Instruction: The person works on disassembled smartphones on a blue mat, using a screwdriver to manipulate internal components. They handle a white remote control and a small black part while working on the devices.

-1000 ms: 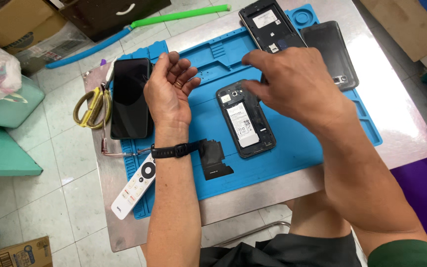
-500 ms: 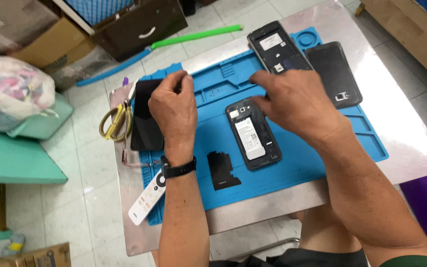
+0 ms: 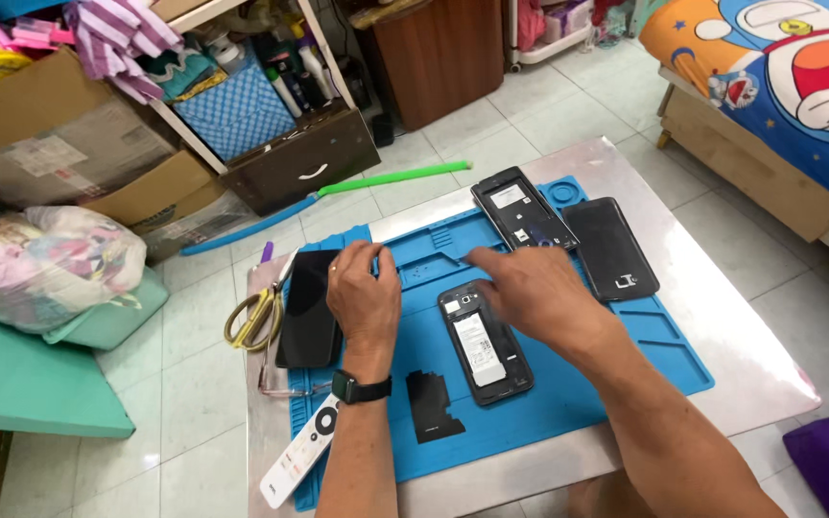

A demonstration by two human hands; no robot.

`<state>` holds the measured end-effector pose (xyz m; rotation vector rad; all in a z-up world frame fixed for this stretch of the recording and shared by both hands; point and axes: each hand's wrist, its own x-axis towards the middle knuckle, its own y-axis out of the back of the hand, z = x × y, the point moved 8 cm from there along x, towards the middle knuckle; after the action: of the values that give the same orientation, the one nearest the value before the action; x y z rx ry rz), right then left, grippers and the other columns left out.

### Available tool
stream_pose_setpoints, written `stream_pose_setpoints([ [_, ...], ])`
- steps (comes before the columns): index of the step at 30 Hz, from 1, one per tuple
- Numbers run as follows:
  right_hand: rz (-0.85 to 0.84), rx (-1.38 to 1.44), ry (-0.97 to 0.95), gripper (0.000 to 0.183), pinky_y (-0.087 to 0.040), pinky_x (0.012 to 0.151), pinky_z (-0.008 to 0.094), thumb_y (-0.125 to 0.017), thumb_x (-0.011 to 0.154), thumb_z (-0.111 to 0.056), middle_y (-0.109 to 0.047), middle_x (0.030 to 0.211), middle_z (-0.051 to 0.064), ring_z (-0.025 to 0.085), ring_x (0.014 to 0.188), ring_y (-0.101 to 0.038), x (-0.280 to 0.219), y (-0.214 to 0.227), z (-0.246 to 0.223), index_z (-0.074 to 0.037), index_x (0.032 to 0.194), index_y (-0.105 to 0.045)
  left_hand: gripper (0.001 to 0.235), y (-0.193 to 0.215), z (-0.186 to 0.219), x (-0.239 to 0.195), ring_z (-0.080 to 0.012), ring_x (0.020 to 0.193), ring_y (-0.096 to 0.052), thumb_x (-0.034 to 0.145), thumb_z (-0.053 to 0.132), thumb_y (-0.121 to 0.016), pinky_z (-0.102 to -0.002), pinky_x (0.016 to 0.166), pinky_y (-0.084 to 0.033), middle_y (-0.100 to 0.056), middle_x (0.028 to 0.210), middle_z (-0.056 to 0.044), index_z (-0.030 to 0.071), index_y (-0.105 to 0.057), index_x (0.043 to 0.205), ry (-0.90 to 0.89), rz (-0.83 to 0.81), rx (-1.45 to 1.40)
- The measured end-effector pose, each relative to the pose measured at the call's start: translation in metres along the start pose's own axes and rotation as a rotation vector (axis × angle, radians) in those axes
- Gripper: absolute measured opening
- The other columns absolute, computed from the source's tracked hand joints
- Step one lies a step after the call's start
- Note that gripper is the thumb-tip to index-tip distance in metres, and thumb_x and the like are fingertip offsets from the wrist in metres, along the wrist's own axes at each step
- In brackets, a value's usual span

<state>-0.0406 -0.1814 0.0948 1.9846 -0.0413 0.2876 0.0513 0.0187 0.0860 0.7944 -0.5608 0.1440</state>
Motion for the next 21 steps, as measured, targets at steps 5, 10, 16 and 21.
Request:
stream_pose_setpoints([
  [5, -0.076, 0.151, -0.026, 0.054, -0.061, 0.082, 0.060, -0.066, 0.089, -0.009, -0.082, 0.108, 0.017, 0.044, 0.100, -0.078, -0.007, 0.029, -0.022, -0.023, 0.141, -0.064, 0.016, 0.026, 0.026, -0.005, -0.0399, 0.121, -0.067, 0.108, 0.013, -0.067, -0.058, 0.106, -0.055, -0.069, 0.118, -0.020, 0.001, -0.074, 0.116, -0.077, 0.138, -0.083],
  [10, -0.024, -0.124, -0.069, 0.037, -0.060, 0.071, 0.058, -0.073, 0.091, -0.030, -0.079, 0.078, 0.012, 0.041, 0.081, -0.078, 0.002, 0.008, 0.003, -0.028, 0.127, -0.064, 0.017, 0.006, -0.010, -0.007, -0.0303, 0.132, -0.063, 0.108, 0.020, -0.065, -0.046, 0.106, -0.059, -0.068, 0.126, -0.010, 0.009, -0.076, 0.116, -0.037, 0.113, -0.031],
  [16, -0.082, -0.041, -0.102, 0.033, -0.061, 0.075, 0.056, -0.070, 0.094, -0.020, -0.083, 0.084, 0.012, 0.039, 0.087, -0.079, 0.006, 0.014, 0.001, -0.024, 0.126, -0.068, 0.019, 0.013, -0.002, -0.006, -0.0375, 0.133, -0.060, 0.111, 0.018, -0.062, -0.055, 0.108, -0.058, -0.064, 0.127, -0.016, 0.004, -0.072, 0.118, -0.001, 0.127, -0.129],
  [21, -0.024, -0.134, -0.034, 0.050, -0.057, 0.071, 0.066, -0.074, 0.090, -0.034, -0.079, 0.079, 0.020, 0.049, 0.079, -0.076, -0.005, 0.010, 0.008, -0.019, 0.136, -0.063, 0.016, 0.013, -0.004, -0.009, -0.0352, 0.121, -0.068, 0.107, 0.016, -0.068, -0.052, 0.107, -0.057, -0.070, 0.118, -0.015, 0.003, -0.077, 0.108, -0.110, 0.169, -0.035],
])
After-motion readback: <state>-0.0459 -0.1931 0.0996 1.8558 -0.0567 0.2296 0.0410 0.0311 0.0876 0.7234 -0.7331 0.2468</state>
